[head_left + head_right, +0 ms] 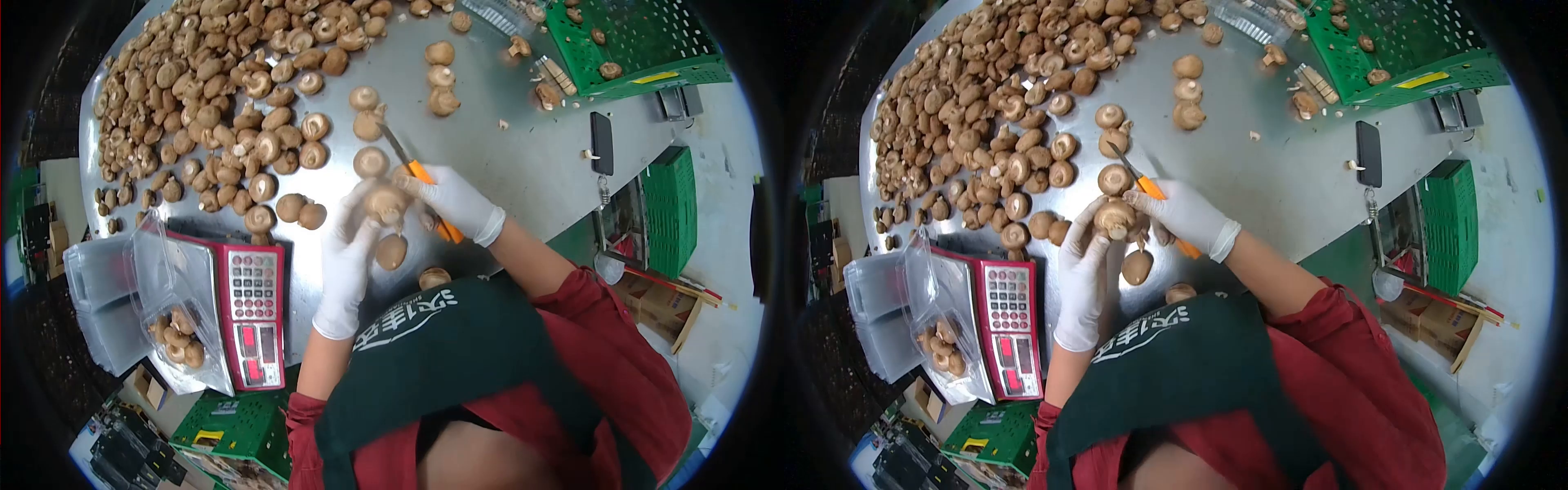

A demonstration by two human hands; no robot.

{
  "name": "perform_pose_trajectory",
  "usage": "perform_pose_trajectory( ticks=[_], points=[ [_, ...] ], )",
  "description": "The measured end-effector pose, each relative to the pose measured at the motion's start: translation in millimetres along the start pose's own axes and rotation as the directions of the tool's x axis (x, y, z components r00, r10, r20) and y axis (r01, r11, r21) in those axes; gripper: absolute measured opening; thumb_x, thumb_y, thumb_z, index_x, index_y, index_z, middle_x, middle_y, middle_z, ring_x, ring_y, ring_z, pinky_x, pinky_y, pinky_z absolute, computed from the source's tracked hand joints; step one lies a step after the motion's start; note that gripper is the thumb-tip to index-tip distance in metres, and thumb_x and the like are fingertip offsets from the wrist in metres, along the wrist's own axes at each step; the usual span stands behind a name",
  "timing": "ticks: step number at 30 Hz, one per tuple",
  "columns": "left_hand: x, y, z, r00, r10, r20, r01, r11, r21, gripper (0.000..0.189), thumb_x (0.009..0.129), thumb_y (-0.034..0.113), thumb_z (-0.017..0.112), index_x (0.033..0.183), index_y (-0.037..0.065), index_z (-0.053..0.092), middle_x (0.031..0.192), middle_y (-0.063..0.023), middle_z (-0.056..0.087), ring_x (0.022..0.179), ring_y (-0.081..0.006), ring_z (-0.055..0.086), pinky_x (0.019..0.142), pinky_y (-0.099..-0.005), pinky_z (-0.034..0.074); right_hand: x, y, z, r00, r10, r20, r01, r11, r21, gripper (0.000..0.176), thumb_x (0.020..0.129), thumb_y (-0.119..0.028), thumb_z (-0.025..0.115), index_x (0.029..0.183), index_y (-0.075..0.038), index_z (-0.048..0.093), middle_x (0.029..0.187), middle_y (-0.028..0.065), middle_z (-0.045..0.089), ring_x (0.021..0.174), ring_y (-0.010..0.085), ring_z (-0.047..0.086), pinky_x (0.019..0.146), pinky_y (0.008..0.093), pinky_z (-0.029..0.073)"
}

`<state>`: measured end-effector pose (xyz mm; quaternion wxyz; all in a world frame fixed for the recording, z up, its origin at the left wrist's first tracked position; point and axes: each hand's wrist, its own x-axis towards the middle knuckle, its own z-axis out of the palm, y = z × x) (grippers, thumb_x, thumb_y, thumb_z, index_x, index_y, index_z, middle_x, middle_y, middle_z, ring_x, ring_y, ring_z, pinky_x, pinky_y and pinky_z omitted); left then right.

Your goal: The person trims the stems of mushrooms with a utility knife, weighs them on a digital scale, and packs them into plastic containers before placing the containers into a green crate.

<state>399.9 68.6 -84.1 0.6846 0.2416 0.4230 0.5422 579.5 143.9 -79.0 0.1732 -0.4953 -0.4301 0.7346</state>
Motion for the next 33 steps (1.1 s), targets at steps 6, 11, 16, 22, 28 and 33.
perform_pose_trajectory(
  ticks=[6, 11, 16, 22, 28, 33],
  points=[
    [-12.9, 3.1, -18.4, 0.986, -0.165, -0.001, 0.146, 0.876, -0.459, 0.038, 0.098, 0.020, 0.057, 0.130, 0.003, 0.048, 0.123, -0.0106, 0.057, 0.110, -0.0237, 0.059, 0.092, -0.0330, 0.050, -29.9, 1.4, 12.2, 0.829, -0.559, 0.006, 0.392, 0.573, -0.720, 0.027, 0.081, -0.008, 0.063, 0.108, -0.006, 0.062, 0.090, 0.0162, 0.066, 0.081, 0.0345, 0.065, 0.070, 0.0374, 0.052],
    [-24.6, -11.5, -27.8, 0.997, -0.062, -0.038, 0.044, 0.933, -0.357, 0.050, 0.090, 0.027, 0.070, 0.130, 0.005, 0.048, 0.121, -0.0051, 0.057, 0.106, -0.0179, 0.058, 0.090, -0.0295, 0.050, -42.5, 7.1, 24.3, 0.776, -0.624, 0.086, 0.444, 0.445, -0.778, 0.025, 0.079, -0.009, 0.064, 0.104, -0.010, 0.062, 0.087, 0.0125, 0.065, 0.077, 0.0331, 0.065, 0.067, 0.0391, 0.051],
    [-38.2, -8.9, -18.9, 0.997, -0.015, -0.076, 0.001, 0.984, -0.179, 0.061, 0.079, 0.021, 0.082, 0.127, 0.005, 0.049, 0.119, -0.0058, 0.058, 0.108, -0.0165, 0.058, 0.092, -0.0286, 0.048, -47.3, 11.4, 27.5, 0.850, -0.497, 0.174, 0.396, 0.386, -0.833, 0.020, 0.081, -0.014, 0.063, 0.101, -0.011, 0.061, 0.084, 0.0097, 0.064, 0.074, 0.0313, 0.064, 0.064, 0.0385, 0.051],
    [-46.0, -13.3, -22.2, 0.990, 0.042, -0.137, -0.047, 0.998, -0.037, 0.055, 0.079, 0.013, 0.081, 0.124, 0.003, 0.051, 0.116, -0.0079, 0.059, 0.108, -0.0158, 0.057, 0.092, -0.0280, 0.047, -42.5, 32.5, 4.1, 0.862, -0.505, -0.051, 0.182, 0.402, -0.897, 0.016, 0.082, -0.014, 0.060, 0.097, -0.010, 0.060, 0.083, 0.0134, 0.064, 0.076, 0.0349, 0.064, 0.065, 0.0440, 0.051],
    [-51.8, -3.4, -22.0, 0.949, 0.172, -0.265, -0.090, 0.952, 0.293, 0.042, 0.084, 0.005, 0.072, 0.120, 0.002, 0.051, 0.116, -0.0095, 0.059, 0.107, -0.0168, 0.057, 0.090, -0.0295, 0.048, -53.3, 29.0, -27.3, 0.925, -0.344, -0.162, 0.005, 0.437, -0.899, 0.016, 0.083, -0.015, 0.059, 0.099, -0.011, 0.059, 0.088, 0.0153, 0.065, 0.082, 0.0365, 0.064, 0.070, 0.0455, 0.051],
    [-61.4, 0.8, -56.6, 0.951, 0.166, -0.260, -0.152, 0.986, 0.076, 0.044, 0.087, 0.008, 0.065, 0.126, 0.005, 0.046, 0.124, -0.0104, 0.054, 0.115, -0.0221, 0.055, 0.095, -0.0326, 0.046, -58.5, 48.6, 11.5, 0.898, -0.439, 0.038, 0.303, 0.552, -0.777, 0.031, 0.083, -0.015, 0.065, 0.114, -0.017, 0.062, 0.107, 0.0076, 0.063, 0.091, 0.0308, 0.064, 0.076, 0.0384, 0.053]
  ],
)
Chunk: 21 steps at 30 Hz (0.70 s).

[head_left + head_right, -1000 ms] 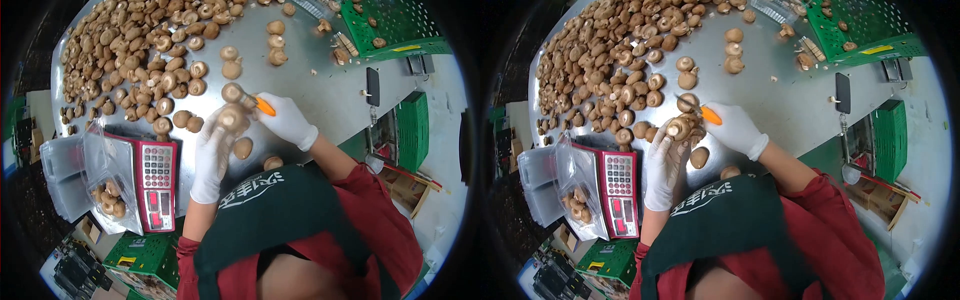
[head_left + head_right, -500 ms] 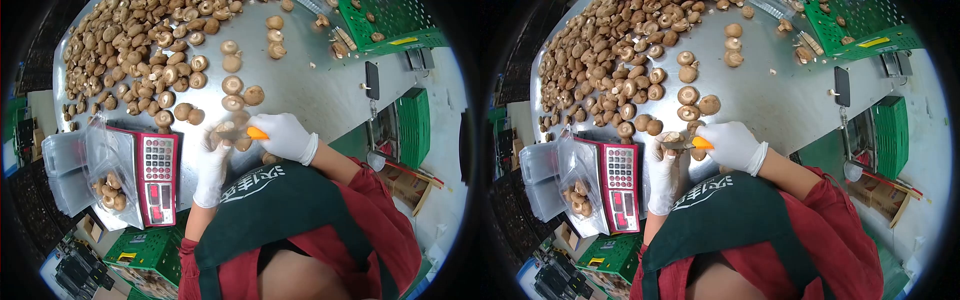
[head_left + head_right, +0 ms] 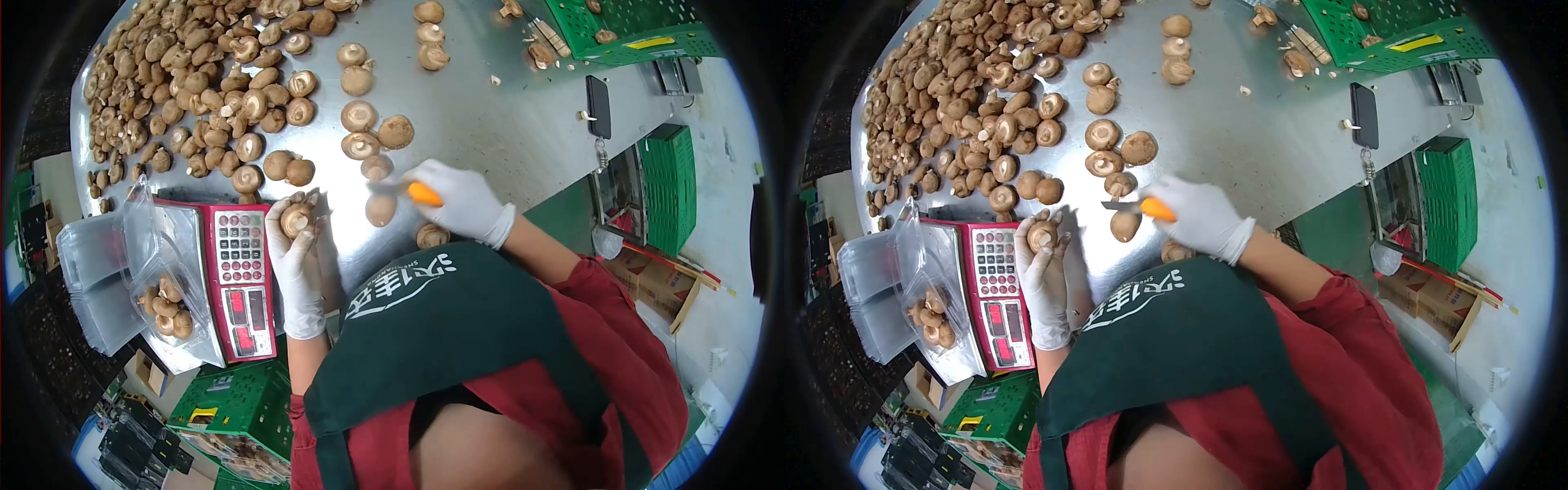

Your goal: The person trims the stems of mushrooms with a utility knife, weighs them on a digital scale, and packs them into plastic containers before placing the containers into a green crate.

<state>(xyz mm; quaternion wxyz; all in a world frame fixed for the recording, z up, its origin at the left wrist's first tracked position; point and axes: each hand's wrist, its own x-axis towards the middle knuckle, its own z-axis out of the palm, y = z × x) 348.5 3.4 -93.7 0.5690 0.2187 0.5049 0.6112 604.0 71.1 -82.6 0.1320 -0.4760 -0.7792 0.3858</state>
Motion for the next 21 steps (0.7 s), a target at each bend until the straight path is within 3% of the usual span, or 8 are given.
perform_pose_trajectory(
  ticks=[5, 8, 9, 11, 14, 18, 20, 21],
  points=[
    [-13.6, -16.0, -11.8, 0.993, -0.121, 0.010, 0.121, 0.992, -0.040, 0.020, 0.090, 0.003, 0.059, 0.110, 0.001, 0.056, 0.111, -0.0120, 0.061, 0.107, -0.0182, 0.058, 0.095, -0.0314, 0.045, 19.6, -1.1, 33.8, 0.970, -0.182, 0.159, 0.192, 0.980, -0.049, 0.039, 0.081, -0.027, 0.070, 0.116, -0.017, 0.059, 0.105, 0.0044, 0.062, 0.088, 0.0306, 0.065, 0.076, 0.0397, 0.054],
    [-24.4, -20.6, -4.1, 0.985, -0.171, -0.021, 0.170, 0.953, 0.251, 0.017, 0.089, -0.003, 0.060, 0.106, 0.000, 0.060, 0.106, -0.0094, 0.067, 0.094, -0.0121, 0.062, 0.084, -0.0238, 0.049, 23.3, 13.0, 37.3, 0.951, -0.304, -0.048, 0.307, 0.950, 0.055, 0.035, 0.084, -0.031, 0.071, 0.111, -0.012, 0.062, 0.095, 0.0067, 0.063, 0.081, 0.0239, 0.065, 0.070, 0.0374, 0.053],
    [-24.9, -21.7, 3.0, 0.989, -0.144, 0.040, 0.117, 0.915, 0.385, 0.021, 0.090, -0.003, 0.058, 0.110, -0.003, 0.058, 0.092, -0.0087, 0.067, 0.087, -0.0123, 0.061, 0.082, -0.0246, 0.049, 23.3, 16.4, 36.9, 0.982, -0.187, 0.029, 0.177, 0.963, 0.203, 0.033, 0.086, -0.032, 0.071, 0.109, -0.010, 0.063, 0.089, 0.0050, 0.062, 0.076, 0.0202, 0.063, 0.066, 0.0348, 0.051],
    [-23.6, -32.7, 5.7, 0.982, -0.123, 0.143, 0.033, 0.858, 0.512, 0.038, 0.085, -0.007, 0.062, 0.122, -0.002, 0.054, 0.098, -0.0088, 0.065, 0.089, -0.0134, 0.062, 0.084, -0.0253, 0.050, 26.1, 18.5, 31.1, 0.975, 0.015, 0.222, -0.114, 0.890, 0.442, 0.033, 0.090, -0.034, 0.069, 0.106, -0.005, 0.065, 0.077, 0.0017, 0.060, 0.066, 0.0128, 0.060, 0.059, 0.0295, 0.048],
    [-19.5, -34.7, 23.1, 0.974, -0.076, 0.215, -0.093, 0.728, 0.679, 0.059, 0.079, -0.007, 0.068, 0.134, 0.003, 0.048, 0.102, -0.0078, 0.062, 0.092, -0.0135, 0.062, 0.084, -0.0259, 0.051, 25.4, 7.5, 9.9, 0.814, 0.207, 0.543, -0.541, 0.613, 0.576, 0.033, 0.093, -0.033, 0.067, 0.102, -0.002, 0.066, 0.064, -0.0039, 0.050, 0.054, 0.0045, 0.047, 0.047, 0.0238, 0.038],
    [-11.5, -31.9, 33.8, 0.963, -0.043, 0.267, -0.156, 0.717, 0.680, 0.056, 0.077, -0.006, 0.070, 0.130, 0.003, 0.053, 0.103, -0.0064, 0.062, 0.093, -0.0125, 0.061, 0.084, -0.0256, 0.051, 24.6, 8.2, 4.1, 0.787, 0.260, 0.559, -0.593, 0.566, 0.572, 0.036, 0.092, -0.032, 0.068, 0.102, 0.002, 0.065, 0.085, 0.0060, 0.067, 0.081, 0.0137, 0.061, 0.075, 0.0293, 0.049],
    [-7.1, -27.7, 31.5, 0.954, -0.060, 0.293, -0.178, 0.676, 0.716, 0.052, 0.077, -0.006, 0.071, 0.126, 0.002, 0.056, 0.104, -0.0059, 0.063, 0.092, -0.0123, 0.061, 0.084, -0.0258, 0.051, 19.8, 5.1, -5.2, 0.895, 0.250, 0.368, -0.433, 0.681, 0.591, 0.035, 0.091, -0.029, 0.068, 0.104, 0.003, 0.064, 0.092, 0.0092, 0.068, 0.087, 0.0162, 0.063, 0.078, 0.0306, 0.050],
    [-6.3, -22.8, 33.0, 0.948, 0.031, 0.316, -0.257, 0.660, 0.706, 0.044, 0.078, -0.005, 0.071, 0.120, 0.001, 0.060, 0.101, -0.0052, 0.064, 0.090, -0.0114, 0.061, 0.081, -0.0257, 0.052, 18.1, 9.9, -6.9, 0.938, 0.248, 0.242, -0.344, 0.753, 0.562, 0.034, 0.090, -0.028, 0.069, 0.105, 0.002, 0.063, 0.095, 0.0107, 0.069, 0.089, 0.0177, 0.064, 0.080, 0.0313, 0.050]
  ],
)
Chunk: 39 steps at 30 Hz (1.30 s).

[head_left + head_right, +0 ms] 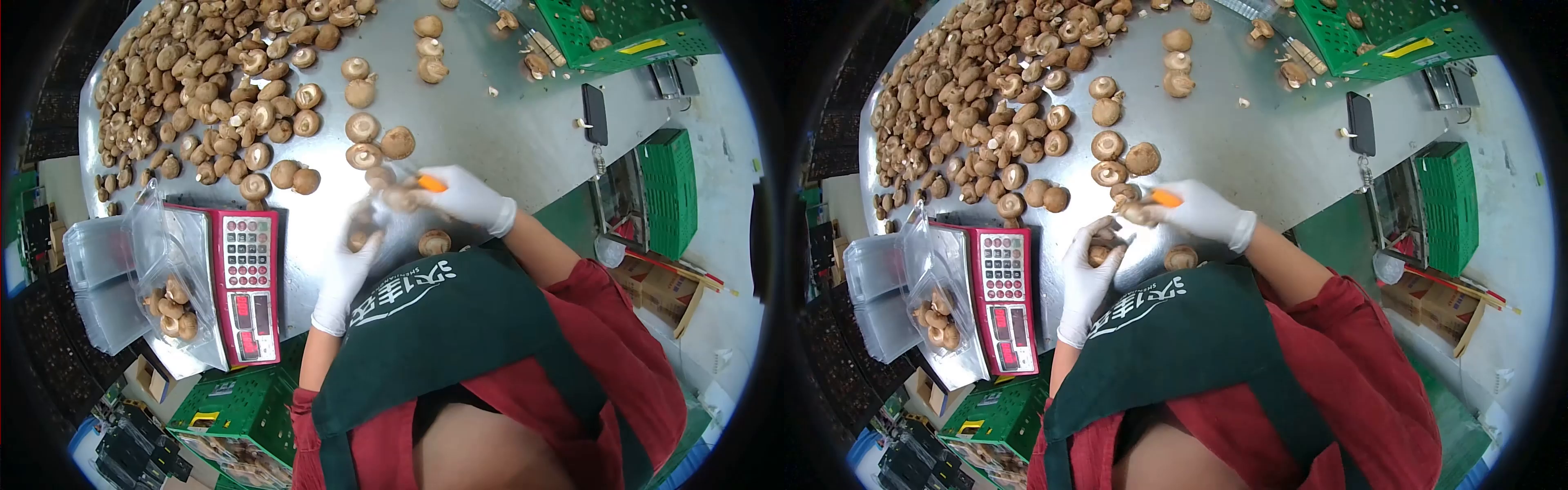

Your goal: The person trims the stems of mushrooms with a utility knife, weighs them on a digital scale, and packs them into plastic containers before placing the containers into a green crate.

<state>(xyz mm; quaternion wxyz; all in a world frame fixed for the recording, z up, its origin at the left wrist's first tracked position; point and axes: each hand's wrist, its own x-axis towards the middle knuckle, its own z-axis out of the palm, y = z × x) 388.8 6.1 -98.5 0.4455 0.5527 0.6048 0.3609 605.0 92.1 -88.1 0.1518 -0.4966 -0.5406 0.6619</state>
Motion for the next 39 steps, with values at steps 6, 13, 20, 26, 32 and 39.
perform_pose_trajectory(
  ticks=[6, 13, 20, 26, 32, 39],
  points=[
    [3.4, -24.0, -29.9, 0.970, -0.051, -0.236, 0.106, 0.968, 0.229, 0.029, 0.084, 0.000, 0.067, 0.113, 0.001, 0.065, 0.091, -0.0058, 0.065, 0.075, -0.0098, 0.061, 0.067, -0.0239, 0.050, -1.9, 4.1, -42.4, 0.847, -0.377, -0.373, 0.153, 0.847, -0.509, 0.036, 0.082, -0.020, 0.072, 0.113, -0.006, 0.061, 0.106, 0.0145, 0.066, 0.097, 0.0291, 0.065, 0.086, 0.0344, 0.051],
    [11.8, -13.4, -35.0, 0.938, -0.035, -0.345, 0.189, 0.885, 0.425, 0.030, 0.078, 0.003, 0.071, 0.107, 0.003, 0.062, 0.091, -0.0090, 0.062, 0.066, -0.0162, 0.059, 0.063, -0.0288, 0.050, -33.5, 14.7, -2.1, 0.915, -0.393, -0.087, 0.218, 0.666, -0.714, 0.026, 0.082, -0.020, 0.067, 0.107, -0.014, 0.063, 0.094, 0.0086, 0.065, 0.084, 0.0315, 0.066, 0.073, 0.0377, 0.053],
    [-20.0, -17.7, -3.1, 0.959, -0.250, 0.130, 0.219, 0.952, 0.216, 0.024, 0.076, 0.013, 0.077, 0.097, 0.007, 0.067, 0.087, -0.0080, 0.067, 0.070, -0.0190, 0.065, 0.068, -0.0314, 0.053, -50.9, 30.1, 1.3, 0.967, -0.201, -0.155, 0.056, 0.765, -0.642, 0.027, 0.085, -0.025, 0.067, 0.109, -0.014, 0.062, 0.093, 0.0105, 0.069, 0.083, 0.0329, 0.067, 0.072, 0.0391, 0.053],
    [-20.7, -4.9, 26.3, 0.902, -0.142, 0.409, -0.010, 0.938, 0.348, 0.031, 0.074, 0.008, 0.077, 0.102, 0.003, 0.067, 0.098, -0.0097, 0.068, 0.072, -0.0168, 0.066, 0.069, -0.0275, 0.053, -56.7, 39.0, 7.3, 0.999, 0.031, 0.022, -0.013, 0.826, -0.563, 0.037, 0.084, -0.033, 0.067, 0.113, -0.012, 0.060, 0.092, 0.0165, 0.068, 0.086, 0.0372, 0.066, 0.075, 0.0418, 0.052],
    [-4.7, -0.6, 29.3, 0.922, -0.130, 0.364, 0.094, 0.989, 0.113, 0.040, 0.079, 0.003, 0.074, 0.117, 0.000, 0.063, 0.090, -0.0062, 0.068, 0.075, -0.0100, 0.063, 0.071, -0.0255, 0.053, -44.3, 44.5, -0.3, 0.985, -0.134, -0.110, 0.084, 0.925, -0.370, 0.036, 0.083, -0.025, 0.072, 0.112, -0.004, 0.063, 0.095, 0.0171, 0.068, 0.087, 0.0280, 0.067, 0.079, 0.0357, 0.051],
    [5.1, 17.4, -4.4, 0.992, -0.109, 0.056, 0.101, 0.985, 0.137, 0.030, 0.084, 0.006, 0.069, 0.114, 0.000, 0.066, 0.087, -0.0079, 0.069, 0.077, -0.0114, 0.064, 0.070, -0.0259, 0.051, -21.9, 18.0, -26.2, 0.913, -0.229, -0.337, 0.125, 0.945, -0.303, 0.035, 0.084, -0.023, 0.068, 0.112, -0.002, 0.062, 0.096, 0.0192, 0.067, 0.088, 0.0277, 0.068, 0.081, 0.0354, 0.051]
  ],
)
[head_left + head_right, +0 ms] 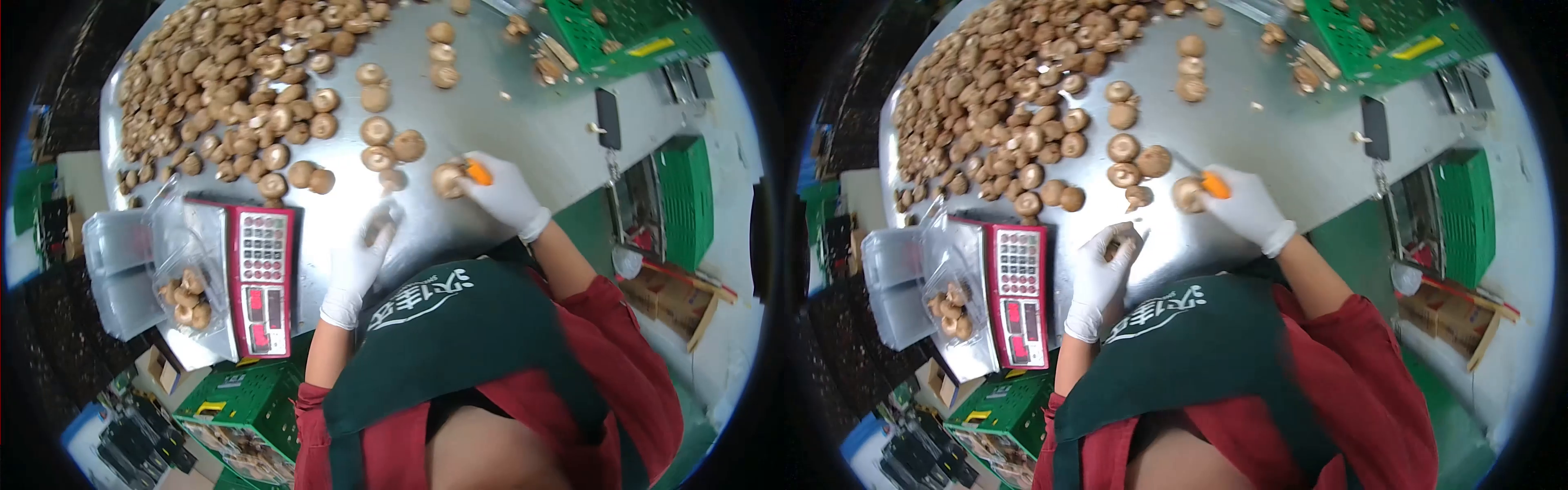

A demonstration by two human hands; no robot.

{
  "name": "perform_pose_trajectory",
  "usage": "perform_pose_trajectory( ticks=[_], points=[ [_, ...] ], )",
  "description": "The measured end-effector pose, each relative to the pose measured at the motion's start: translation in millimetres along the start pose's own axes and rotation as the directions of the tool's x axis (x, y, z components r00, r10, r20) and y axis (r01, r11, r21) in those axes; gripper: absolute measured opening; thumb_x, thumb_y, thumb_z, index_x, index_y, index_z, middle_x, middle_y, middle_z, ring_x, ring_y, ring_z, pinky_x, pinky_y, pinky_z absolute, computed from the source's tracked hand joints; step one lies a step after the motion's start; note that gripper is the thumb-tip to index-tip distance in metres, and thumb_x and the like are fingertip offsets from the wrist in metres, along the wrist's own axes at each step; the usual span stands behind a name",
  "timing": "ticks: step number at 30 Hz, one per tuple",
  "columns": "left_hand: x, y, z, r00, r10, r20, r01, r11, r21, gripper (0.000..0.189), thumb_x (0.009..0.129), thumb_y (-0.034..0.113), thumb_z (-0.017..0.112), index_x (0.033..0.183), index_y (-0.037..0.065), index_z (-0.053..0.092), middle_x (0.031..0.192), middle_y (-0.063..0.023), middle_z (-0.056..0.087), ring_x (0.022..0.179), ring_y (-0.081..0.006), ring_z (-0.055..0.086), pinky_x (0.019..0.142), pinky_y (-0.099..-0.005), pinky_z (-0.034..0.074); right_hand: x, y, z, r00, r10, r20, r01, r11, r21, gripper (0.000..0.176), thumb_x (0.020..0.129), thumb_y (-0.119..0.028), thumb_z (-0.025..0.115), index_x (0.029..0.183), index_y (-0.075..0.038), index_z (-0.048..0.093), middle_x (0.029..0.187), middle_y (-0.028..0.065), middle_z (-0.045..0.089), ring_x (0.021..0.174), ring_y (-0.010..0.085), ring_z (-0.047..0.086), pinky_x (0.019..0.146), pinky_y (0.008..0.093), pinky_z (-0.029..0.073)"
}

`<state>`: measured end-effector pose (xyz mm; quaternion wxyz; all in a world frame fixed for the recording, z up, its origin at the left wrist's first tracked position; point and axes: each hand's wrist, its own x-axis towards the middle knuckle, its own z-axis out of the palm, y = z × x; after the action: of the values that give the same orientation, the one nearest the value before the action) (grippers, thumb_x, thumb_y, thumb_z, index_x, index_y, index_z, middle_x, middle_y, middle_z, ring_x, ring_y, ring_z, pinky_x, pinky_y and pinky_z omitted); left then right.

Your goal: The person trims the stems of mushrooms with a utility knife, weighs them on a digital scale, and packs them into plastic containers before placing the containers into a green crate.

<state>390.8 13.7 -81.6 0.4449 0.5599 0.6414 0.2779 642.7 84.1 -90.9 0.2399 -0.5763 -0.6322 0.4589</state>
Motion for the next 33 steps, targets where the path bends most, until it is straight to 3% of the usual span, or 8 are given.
perform_pose_trajectory(
  ticks=[4, 6, 12, 15, 17, 20, 26, 33],
  points=[
    [22.8, 3.9, -44.7, 0.941, 0.204, -0.271, -0.043, 0.864, 0.502, 0.032, 0.082, 0.009, 0.066, 0.114, 0.006, 0.064, 0.099, -0.0090, 0.066, 0.084, -0.0278, 0.066, 0.076, -0.0352, 0.052, 21.4, -2.2, -14.2, 0.995, -0.040, -0.093, 0.028, 0.991, -0.127, 0.037, 0.087, -0.024, 0.068, 0.118, -0.004, 0.060, 0.099, 0.0171, 0.069, 0.091, 0.0265, 0.069, 0.081, 0.0343, 0.052],
    [43.1, -14.1, -63.4, 0.883, 0.412, -0.226, -0.056, 0.569, 0.821, 0.033, 0.083, 0.011, 0.060, 0.117, 0.008, 0.061, 0.104, -0.0107, 0.065, 0.086, -0.0294, 0.063, 0.075, -0.0396, 0.050, 27.8, -7.6, -14.3, 0.992, -0.066, -0.108, 0.047, 0.985, -0.168, 0.038, 0.088, -0.024, 0.068, 0.120, -0.005, 0.059, 0.100, 0.0167, 0.069, 0.092, 0.0271, 0.069, 0.081, 0.0345, 0.053],
    [89.0, -25.5, -75.1, 0.986, 0.161, -0.047, -0.039, 0.488, 0.872, 0.037, 0.081, 0.010, 0.058, 0.118, 0.009, 0.061, 0.102, -0.0136, 0.063, 0.089, -0.0296, 0.063, 0.076, -0.0408, 0.050, 39.6, -31.0, -9.4, 0.996, -0.079, -0.042, 0.070, 0.981, -0.181, 0.037, 0.089, -0.020, 0.067, 0.122, -0.007, 0.058, 0.103, 0.0174, 0.068, 0.095, 0.0301, 0.068, 0.082, 0.0355, 0.052],
    [75.6, -5.2, -83.6, 0.994, -0.003, -0.106, 0.015, 0.993, 0.116, 0.046, 0.079, 0.002, 0.061, 0.125, 0.006, 0.060, 0.107, -0.0095, 0.065, 0.094, -0.0163, 0.062, 0.086, -0.0309, 0.049, 50.9, -36.5, -5.0, 0.991, -0.128, -0.022, 0.123, 0.977, -0.175, 0.034, 0.088, -0.015, 0.065, 0.120, -0.006, 0.059, 0.101, 0.0183, 0.067, 0.092, 0.0323, 0.067, 0.080, 0.0361, 0.052],
    [67.5, 1.3, -84.5, 0.995, -0.099, 0.024, 0.097, 0.861, -0.500, 0.059, 0.078, -0.003, 0.063, 0.135, 0.004, 0.053, 0.118, -0.0069, 0.062, 0.097, -0.0099, 0.059, 0.088, -0.0241, 0.047, 69.8, -40.5, 5.2, 0.987, -0.158, 0.016, 0.159, 0.983, -0.091, 0.033, 0.087, -0.011, 0.063, 0.119, -0.006, 0.060, 0.099, 0.0181, 0.067, 0.090, 0.0332, 0.067, 0.079, 0.0373, 0.052],
    [58.4, -15.5, -75.2, 0.996, -0.071, 0.055, 0.085, 0.557, -0.826, 0.066, 0.078, 0.003, 0.073, 0.137, 0.000, 0.046, 0.117, -0.0092, 0.061, 0.096, -0.0139, 0.063, 0.082, -0.0233, 0.051, 115.8, -60.3, 31.8, 0.899, -0.432, 0.074, 0.438, 0.892, -0.113, 0.036, 0.085, -0.003, 0.060, 0.120, -0.004, 0.059, 0.101, 0.0170, 0.065, 0.091, 0.0324, 0.064, 0.081, 0.0342, 0.051],
    [48.5, -28.0, -78.1, 0.992, -0.093, 0.086, 0.113, 0.355, -0.928, 0.073, 0.077, 0.003, 0.073, 0.142, 0.001, 0.038, 0.122, -0.0145, 0.058, 0.089, -0.0167, 0.062, 0.074, -0.0243, 0.051, 199.0, -135.2, 114.0, 0.790, -0.497, 0.358, 0.605, 0.724, -0.331, 0.040, 0.089, -0.016, 0.053, 0.129, -0.021, 0.058, 0.130, 0.0070, 0.056, 0.107, 0.0295, 0.062, 0.089, 0.0380, 0.051],
    [35.6, -23.9, -88.0, 0.995, -0.086, 0.044, 0.057, 0.155, -0.986, 0.064, 0.087, 0.021, 0.063, 0.142, 0.000, 0.039, 0.126, -0.0194, 0.058, 0.084, -0.0143, 0.060, 0.069, -0.0220, 0.048, 218.4, -114.7, 124.6, 0.783, -0.399, 0.478, 0.580, 0.747, -0.326, 0.040, 0.088, -0.041, 0.061, 0.123, -0.020, 0.059, 0.111, 0.0092, 0.066, 0.102, 0.0305, 0.063, 0.085, 0.0401, 0.051]
  ],
)
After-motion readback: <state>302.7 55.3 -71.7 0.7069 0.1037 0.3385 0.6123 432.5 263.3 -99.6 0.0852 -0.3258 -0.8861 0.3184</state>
